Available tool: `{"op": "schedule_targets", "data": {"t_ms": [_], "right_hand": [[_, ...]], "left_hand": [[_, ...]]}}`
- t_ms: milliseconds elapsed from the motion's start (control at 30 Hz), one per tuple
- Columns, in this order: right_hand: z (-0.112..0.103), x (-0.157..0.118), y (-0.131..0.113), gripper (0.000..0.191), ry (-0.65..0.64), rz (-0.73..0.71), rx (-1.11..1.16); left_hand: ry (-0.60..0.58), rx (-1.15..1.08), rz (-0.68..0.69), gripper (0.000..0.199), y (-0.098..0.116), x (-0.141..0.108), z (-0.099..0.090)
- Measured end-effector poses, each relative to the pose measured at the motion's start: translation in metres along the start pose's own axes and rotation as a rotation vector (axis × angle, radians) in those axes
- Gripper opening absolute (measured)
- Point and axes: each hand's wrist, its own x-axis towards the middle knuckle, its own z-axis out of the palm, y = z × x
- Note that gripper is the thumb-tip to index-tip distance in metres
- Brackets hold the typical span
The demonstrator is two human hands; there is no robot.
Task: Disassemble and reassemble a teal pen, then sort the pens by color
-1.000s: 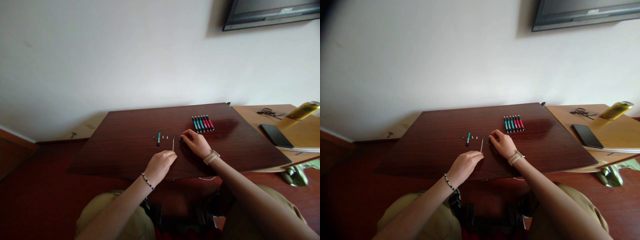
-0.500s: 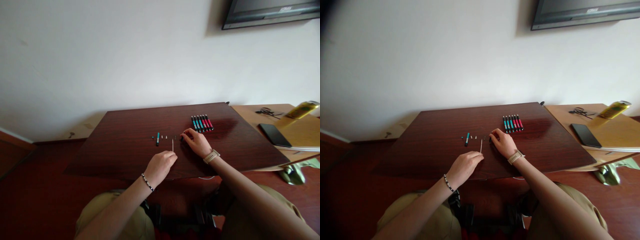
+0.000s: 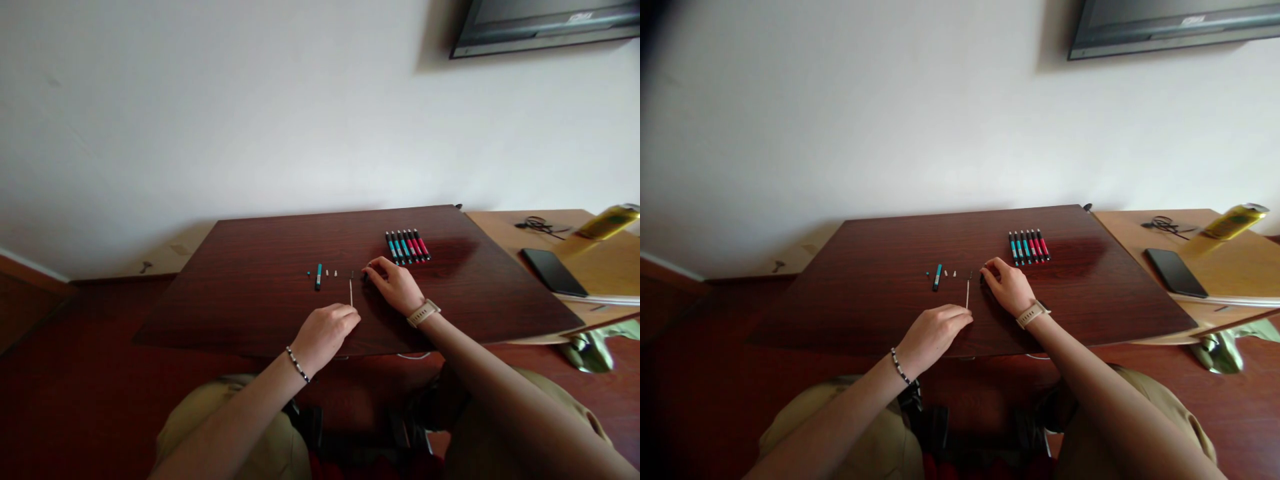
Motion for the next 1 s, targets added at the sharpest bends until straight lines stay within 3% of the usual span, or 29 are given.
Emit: {"op": "schedule_targets", "data": {"t_ms": [1000], "right_hand": [[-0.001, 0.001, -0.002, 0.016, -0.006, -0.024, 0.001]], "left_hand": [[-0.021, 0.008, 0.01, 0.022, -0.004, 0.011, 0.0]]}}
